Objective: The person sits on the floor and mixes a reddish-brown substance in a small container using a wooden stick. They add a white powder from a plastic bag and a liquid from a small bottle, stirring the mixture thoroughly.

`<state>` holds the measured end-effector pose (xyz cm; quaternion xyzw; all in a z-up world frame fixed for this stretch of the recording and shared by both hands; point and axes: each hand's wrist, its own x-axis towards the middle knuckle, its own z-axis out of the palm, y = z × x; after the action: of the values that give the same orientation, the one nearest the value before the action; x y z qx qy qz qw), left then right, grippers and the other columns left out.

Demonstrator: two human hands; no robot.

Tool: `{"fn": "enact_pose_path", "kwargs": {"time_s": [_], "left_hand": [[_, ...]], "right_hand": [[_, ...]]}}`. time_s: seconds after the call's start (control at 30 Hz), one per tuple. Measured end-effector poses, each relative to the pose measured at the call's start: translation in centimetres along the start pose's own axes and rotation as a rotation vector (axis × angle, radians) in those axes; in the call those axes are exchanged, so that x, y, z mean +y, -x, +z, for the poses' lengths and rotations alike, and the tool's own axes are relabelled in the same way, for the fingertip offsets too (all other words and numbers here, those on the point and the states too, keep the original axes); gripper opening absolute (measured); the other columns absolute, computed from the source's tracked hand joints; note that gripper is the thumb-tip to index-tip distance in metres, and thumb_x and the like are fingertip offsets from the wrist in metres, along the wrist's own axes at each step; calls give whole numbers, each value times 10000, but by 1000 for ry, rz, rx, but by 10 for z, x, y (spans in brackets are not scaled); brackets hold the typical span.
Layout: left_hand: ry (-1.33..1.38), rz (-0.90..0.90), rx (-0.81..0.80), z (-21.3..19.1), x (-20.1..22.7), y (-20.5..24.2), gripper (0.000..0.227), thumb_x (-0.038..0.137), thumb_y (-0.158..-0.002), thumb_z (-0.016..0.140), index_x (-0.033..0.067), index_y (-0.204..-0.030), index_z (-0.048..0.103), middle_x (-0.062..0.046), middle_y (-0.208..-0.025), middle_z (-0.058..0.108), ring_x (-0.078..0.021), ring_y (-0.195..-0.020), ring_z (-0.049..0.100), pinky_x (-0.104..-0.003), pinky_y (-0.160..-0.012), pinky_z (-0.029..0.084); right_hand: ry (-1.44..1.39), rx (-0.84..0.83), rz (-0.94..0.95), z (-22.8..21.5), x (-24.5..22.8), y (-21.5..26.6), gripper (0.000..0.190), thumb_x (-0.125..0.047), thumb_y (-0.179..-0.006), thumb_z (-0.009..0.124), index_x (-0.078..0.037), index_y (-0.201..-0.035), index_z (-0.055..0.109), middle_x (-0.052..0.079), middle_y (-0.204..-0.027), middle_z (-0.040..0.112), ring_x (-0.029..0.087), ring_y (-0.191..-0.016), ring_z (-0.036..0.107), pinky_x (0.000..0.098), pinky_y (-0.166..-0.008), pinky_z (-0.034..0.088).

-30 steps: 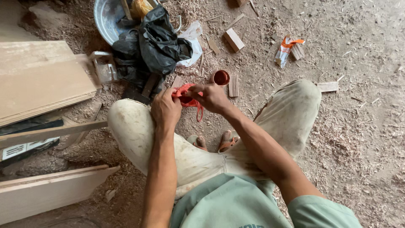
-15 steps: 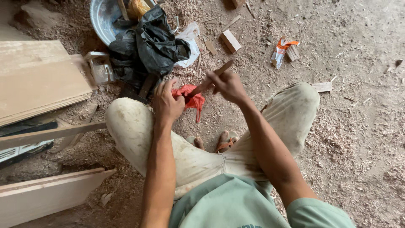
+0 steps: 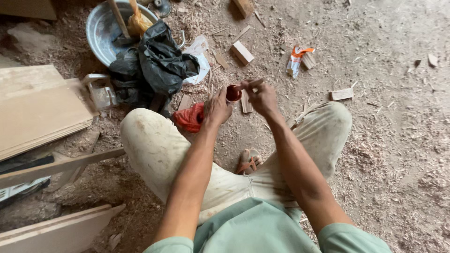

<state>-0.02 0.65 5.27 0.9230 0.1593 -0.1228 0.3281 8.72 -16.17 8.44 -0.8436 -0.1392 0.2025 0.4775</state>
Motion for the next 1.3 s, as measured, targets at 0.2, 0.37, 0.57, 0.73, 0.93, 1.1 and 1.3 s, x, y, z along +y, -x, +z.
{"fn": "enact_pose_path", "kwargs": {"time_s": [0.2,0.37,0.57,0.73,0.93,1.1,1.3], "left_hand": [[-112,12,66,46,-14,-13,795,245,-844,801,102,-1534,431,-88,-1362,654,-260,-1075,654,-418,-955,502],[-213,139,147,62,-17,-21,846,362,-780,864,102,-1490,483,-114,-1360,646,-263,-1065,658,-418,-860,514],[-181,139,164,65,-20,-23,801,356,-813,864,100,-1484,508,-117,-1337,672,-253,-989,683,-358,-780,544],[-171,109,139,63,-18,-23,807,356,-818,858,112,-1499,501,-105,-1345,672,-246,-994,684,-362,-789,553],[-153,115,144,61,-18,-22,832,378,-808,858,111,-1501,482,-102,-1392,635,-261,-1058,662,-379,-866,536],[-162,67,110,59,-20,-20,827,388,-830,842,127,-1520,468,-99,-1408,621,-260,-1000,658,-390,-852,533],[-153,47,98,63,-30,-21,853,403,-834,829,155,-1553,443,-90,-1384,644,-249,-998,655,-375,-837,540]], "right_hand": [[304,-110,24,9,17,9,272,-399,-1041,593,-255,-1106,815,12,-845,801,120,-451,444,274,-360,288],[213,-9,-100,6,22,10,244,-377,-1041,633,-217,-1078,813,1,-839,797,98,-523,598,267,-415,407],[220,30,-27,9,35,9,242,-362,-1016,643,-205,-1110,803,8,-819,788,110,-524,619,284,-428,443],[152,-16,0,11,48,2,260,-367,-1045,601,-225,-1080,816,-8,-1005,776,74,-493,558,256,-369,416],[184,-66,118,11,51,-2,288,-397,-1054,582,-234,-1188,778,50,-809,792,73,-404,442,255,-339,333],[228,-121,247,11,48,-4,324,-454,-1045,593,-220,-1189,764,55,-817,785,38,-381,472,252,-330,327],[145,-130,112,16,49,-6,346,-439,-1064,557,-194,-1177,774,49,-801,786,30,-387,494,234,-328,354]]}}
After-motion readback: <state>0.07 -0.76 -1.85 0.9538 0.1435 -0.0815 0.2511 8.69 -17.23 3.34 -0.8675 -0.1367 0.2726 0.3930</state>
